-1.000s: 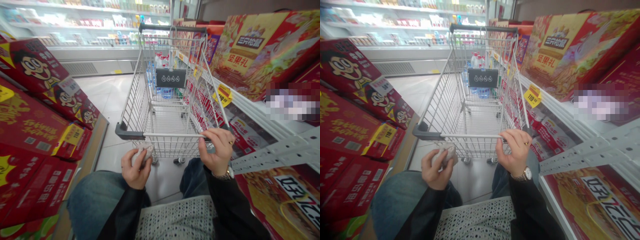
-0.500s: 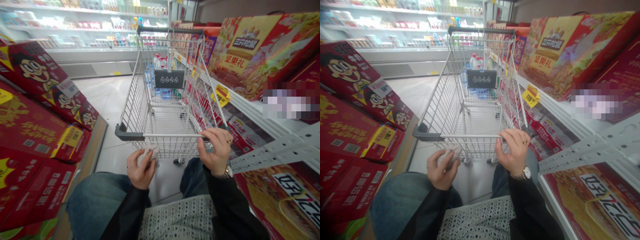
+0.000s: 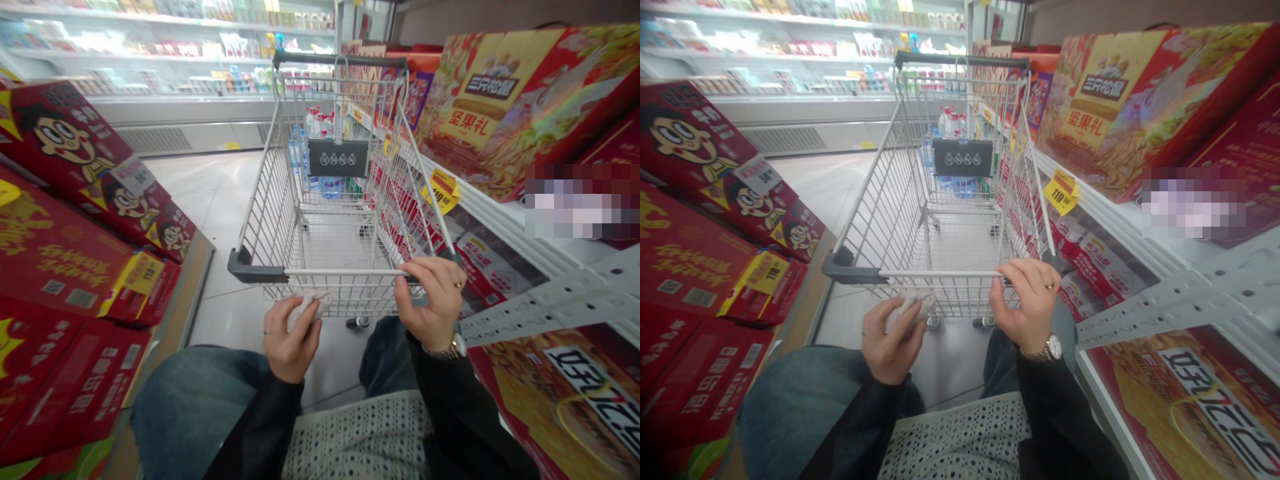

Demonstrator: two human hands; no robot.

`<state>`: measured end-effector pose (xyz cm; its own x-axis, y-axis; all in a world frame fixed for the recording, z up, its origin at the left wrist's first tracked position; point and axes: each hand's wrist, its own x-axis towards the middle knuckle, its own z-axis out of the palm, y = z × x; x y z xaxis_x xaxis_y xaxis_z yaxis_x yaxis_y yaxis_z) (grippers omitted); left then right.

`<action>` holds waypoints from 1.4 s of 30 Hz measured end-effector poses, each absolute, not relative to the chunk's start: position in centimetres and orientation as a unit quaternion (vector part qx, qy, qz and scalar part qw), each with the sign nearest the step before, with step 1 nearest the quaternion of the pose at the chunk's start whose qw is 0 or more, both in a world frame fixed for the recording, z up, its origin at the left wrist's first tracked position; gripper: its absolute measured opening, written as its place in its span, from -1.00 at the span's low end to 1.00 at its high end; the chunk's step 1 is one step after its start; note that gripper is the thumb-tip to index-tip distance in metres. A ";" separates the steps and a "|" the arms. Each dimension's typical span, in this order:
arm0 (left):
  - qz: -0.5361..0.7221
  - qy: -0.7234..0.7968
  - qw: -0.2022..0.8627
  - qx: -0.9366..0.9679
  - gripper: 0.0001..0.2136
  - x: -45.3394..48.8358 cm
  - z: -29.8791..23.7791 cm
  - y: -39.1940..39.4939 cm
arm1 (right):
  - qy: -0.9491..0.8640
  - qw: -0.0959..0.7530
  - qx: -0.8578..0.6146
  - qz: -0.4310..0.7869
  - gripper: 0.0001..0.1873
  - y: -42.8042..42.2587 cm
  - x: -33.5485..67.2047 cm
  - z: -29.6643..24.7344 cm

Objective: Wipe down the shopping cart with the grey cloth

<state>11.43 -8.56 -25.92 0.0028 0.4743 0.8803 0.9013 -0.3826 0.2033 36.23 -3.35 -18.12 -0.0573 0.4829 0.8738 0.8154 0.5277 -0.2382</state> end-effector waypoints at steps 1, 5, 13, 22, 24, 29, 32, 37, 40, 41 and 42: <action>-0.479 -0.513 0.208 -0.681 -0.59 11.5 -26.4 -8.6 | -0.709 0.511 -0.457 -0.164 -0.89 -3.3 36.2 -18.1; -0.480 -0.519 0.209 -0.676 -0.55 11.7 -25.7 -9.1 | -0.708 0.512 -0.454 -0.172 -0.90 -3.3 36.2 -18.1; -0.493 -0.498 0.205 -0.683 -0.53 12.2 -25.5 -8.7 | -0.707 0.518 -0.452 -0.166 -0.86 -3.3 36.3 -18.3; -0.501 -0.481 0.243 -0.677 -0.46 12.9 -23.9 -8.9 | -0.709 0.513 -0.453 -0.171 -0.88 -3.4 36.2 -18.1; -0.501 -0.472 0.248 -0.682 -0.50 13.3 -23.9 -8.5 | -0.708 0.513 -0.455 -0.172 -0.88 -3.4 36.3 -18.1; -0.470 -0.476 0.212 -0.712 -0.57 13.5 -27.1 -8.4 | -0.711 0.508 -0.457 -0.165 -0.87 -3.4 36.2 -18.2; -0.465 -0.482 0.204 -0.714 -0.55 13.3 -27.1 -8.9 | -0.710 0.511 -0.457 -0.162 -0.86 -3.3 36.2 -18.2; -0.513 -0.499 0.275 -0.642 -0.49 13.4 -23.0 -9.0 | -0.712 0.511 -0.452 -0.168 -0.86 -3.4 36.2 -18.1; -0.518 -0.493 0.281 -0.640 -0.48 13.4 -22.8 -8.5 | -0.710 0.512 -0.452 -0.174 -0.87 -3.5 36.1 -18.0; -0.514 -0.490 0.271 -0.650 -0.49 13.4 -23.5 -8.5 | -0.710 0.512 -0.452 -0.174 -0.87 -3.5 36.1 -18.0; -0.506 -0.489 0.259 -0.662 -0.50 13.3 -24.4 -8.4 | -0.710 0.513 -0.451 -0.173 -0.87 -3.5 36.1 -18.0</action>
<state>13.33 -8.42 -24.38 0.0102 0.3852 0.9228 0.9088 -0.3884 0.1521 36.13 -3.45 -18.02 -0.0670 0.4627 0.8840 0.8179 0.5329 -0.2170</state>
